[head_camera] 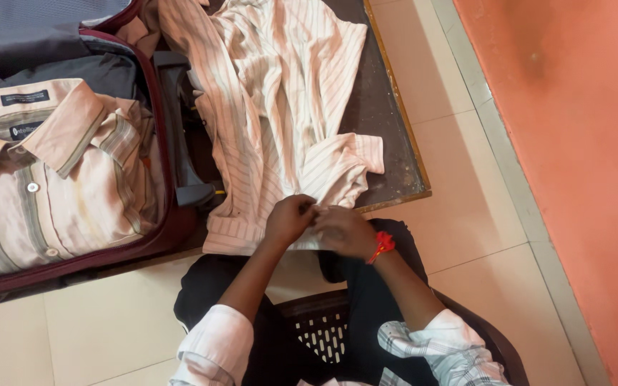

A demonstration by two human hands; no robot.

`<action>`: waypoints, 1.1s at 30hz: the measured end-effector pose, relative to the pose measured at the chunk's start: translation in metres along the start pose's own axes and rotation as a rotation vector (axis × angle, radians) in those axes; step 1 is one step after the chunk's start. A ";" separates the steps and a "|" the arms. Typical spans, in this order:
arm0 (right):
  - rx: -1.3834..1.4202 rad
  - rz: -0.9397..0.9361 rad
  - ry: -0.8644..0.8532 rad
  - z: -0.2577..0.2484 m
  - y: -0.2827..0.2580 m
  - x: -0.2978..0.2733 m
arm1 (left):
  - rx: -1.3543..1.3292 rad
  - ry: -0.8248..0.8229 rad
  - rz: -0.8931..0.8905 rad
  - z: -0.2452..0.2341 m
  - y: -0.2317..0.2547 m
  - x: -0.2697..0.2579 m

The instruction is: The person folds a white striped shirt and a red shirt on a table before placing them into a suitcase.

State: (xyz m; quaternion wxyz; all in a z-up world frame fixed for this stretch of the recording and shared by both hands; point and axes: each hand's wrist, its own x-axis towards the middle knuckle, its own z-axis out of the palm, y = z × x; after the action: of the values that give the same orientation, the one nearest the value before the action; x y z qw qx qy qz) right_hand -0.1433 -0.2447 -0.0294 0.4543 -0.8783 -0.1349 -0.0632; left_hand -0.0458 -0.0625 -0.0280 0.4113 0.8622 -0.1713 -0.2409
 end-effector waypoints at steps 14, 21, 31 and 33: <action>0.022 0.881 0.562 -0.074 0.124 0.054 | -0.208 0.215 0.185 -0.004 -0.032 -0.031; -0.358 -0.110 0.587 -0.016 0.001 0.035 | -0.794 0.219 0.059 -0.008 -0.043 -0.046; -0.320 -0.437 0.047 0.016 -0.063 0.016 | -0.936 0.171 -0.075 -0.016 -0.054 -0.047; -0.212 -0.332 0.124 0.018 -0.055 0.006 | -0.968 0.180 -0.035 -0.017 -0.053 -0.047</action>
State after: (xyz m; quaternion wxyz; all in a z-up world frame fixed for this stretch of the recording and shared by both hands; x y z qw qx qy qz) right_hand -0.1537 -0.1986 0.0042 0.3502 -0.8813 -0.2420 -0.2050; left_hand -0.0700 0.0038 -0.0475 0.7739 0.5922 0.0111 -0.2241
